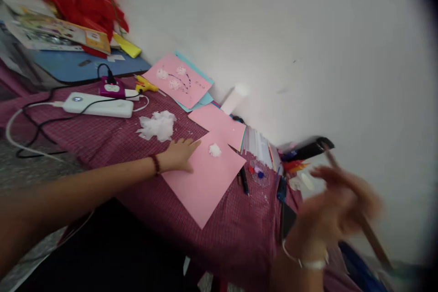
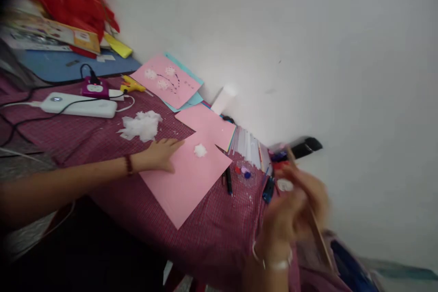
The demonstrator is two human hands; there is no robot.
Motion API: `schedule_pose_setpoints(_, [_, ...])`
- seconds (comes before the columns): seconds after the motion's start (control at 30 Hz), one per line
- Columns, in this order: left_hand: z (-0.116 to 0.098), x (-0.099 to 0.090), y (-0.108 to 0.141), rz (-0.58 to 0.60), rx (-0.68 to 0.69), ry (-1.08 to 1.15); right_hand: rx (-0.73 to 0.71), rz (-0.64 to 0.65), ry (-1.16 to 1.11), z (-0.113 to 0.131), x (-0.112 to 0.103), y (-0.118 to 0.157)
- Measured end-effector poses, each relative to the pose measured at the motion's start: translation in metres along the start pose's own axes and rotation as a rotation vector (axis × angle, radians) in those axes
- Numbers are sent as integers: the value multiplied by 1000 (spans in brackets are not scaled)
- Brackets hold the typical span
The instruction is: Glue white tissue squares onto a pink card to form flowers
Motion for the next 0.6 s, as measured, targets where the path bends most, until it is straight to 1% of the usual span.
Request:
schedule_pose_setpoints(0.03, [-4, 3, -2, 2, -54, 32, -39, -136, -5, -2, -1, -4])
schedule_pose_setpoints(0.07, [-6, 5, -4, -1, -132, 95, -14, -148, -6, -9, 5, -5])
schedule_pose_setpoints(0.13, [-11, 5, -10, -14, -197, 126, 191, -33, -78, -34, 23, 3])
schedule_pose_setpoints(0.2, [-11, 1, -15, -8, -265, 167, 270, 12, -90, -49, 31, 20])
schedule_pose_setpoints(0.27, [-10, -6, -17, 27, -312, 248, 300, 12, -103, -56, 32, 39])
schedule_pose_setpoints(0.33, [-9, -13, -16, 62, -315, 368, 308, -11, -122, -59, 29, 52])
schedule_pose_setpoints(0.43, [-5, -19, -9, 86, -258, 587, 309, -92, -156, -63, 22, 62])
schedule_pose_setpoints(0.53, [7, -20, 7, 43, -186, 847, 346, -202, -192, -68, 17, 71])
schedule_pose_setpoints(0.6, [17, -18, 19, 16, -169, 1013, 399, -257, -212, -72, 20, 81])
Point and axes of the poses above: each hand's wrist, its own y-axis away from the middle knuckle, its own x-axis out of the palm, z = x × y, the point moved 6 cm from there along -y, towards the middle knuckle, and after that the axes turned 10 degrees about -z, right-handed, at the moved point
